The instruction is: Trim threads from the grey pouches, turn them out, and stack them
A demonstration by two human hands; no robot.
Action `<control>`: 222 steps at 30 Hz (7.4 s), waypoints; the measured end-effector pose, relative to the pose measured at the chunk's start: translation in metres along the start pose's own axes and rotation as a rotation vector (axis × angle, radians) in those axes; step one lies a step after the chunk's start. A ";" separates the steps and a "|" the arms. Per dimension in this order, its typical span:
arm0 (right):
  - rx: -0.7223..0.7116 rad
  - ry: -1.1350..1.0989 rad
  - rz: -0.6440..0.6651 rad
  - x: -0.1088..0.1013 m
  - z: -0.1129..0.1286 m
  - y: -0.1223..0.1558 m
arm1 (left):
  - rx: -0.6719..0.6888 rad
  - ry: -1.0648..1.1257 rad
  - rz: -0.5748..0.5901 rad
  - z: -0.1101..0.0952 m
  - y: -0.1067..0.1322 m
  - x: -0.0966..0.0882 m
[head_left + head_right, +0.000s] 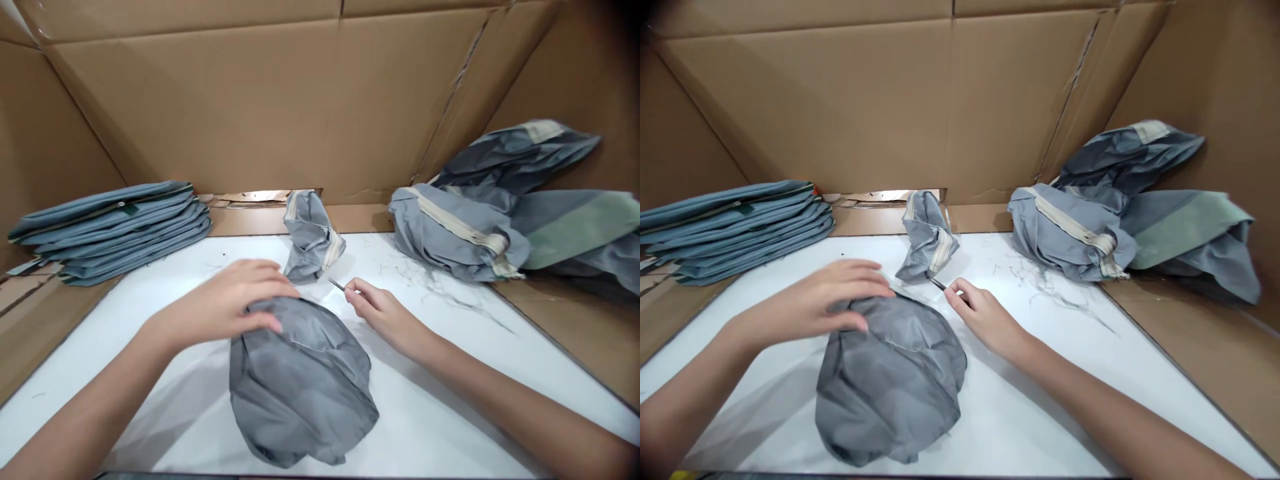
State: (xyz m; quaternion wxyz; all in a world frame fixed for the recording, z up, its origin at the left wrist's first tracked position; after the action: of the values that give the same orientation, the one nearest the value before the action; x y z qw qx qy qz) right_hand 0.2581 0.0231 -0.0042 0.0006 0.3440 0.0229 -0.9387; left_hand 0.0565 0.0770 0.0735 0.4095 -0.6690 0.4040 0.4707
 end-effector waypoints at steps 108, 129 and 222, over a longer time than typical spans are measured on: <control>-0.085 0.413 0.140 0.038 0.082 0.006 | -0.412 0.695 -0.637 0.013 0.015 0.038; -0.200 0.604 0.081 0.044 0.068 0.028 | -1.052 0.039 -0.775 0.177 0.096 0.000; -0.026 0.232 -0.479 -0.035 0.039 0.111 | -0.931 0.038 -0.495 0.043 0.041 0.015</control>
State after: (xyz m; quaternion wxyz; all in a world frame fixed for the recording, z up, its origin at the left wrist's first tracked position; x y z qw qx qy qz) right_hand 0.2617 -0.0897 0.0436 -0.2199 0.4341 0.1156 -0.8659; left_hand 0.0091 0.1010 0.0423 0.1607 -0.8638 -0.0105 0.4774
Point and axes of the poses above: each hand's wrist, its own y-axis away from the middle knuckle, its own x-axis out of the palm, z = x × y, the point moved 6 cm from there along -y, towards the middle knuckle
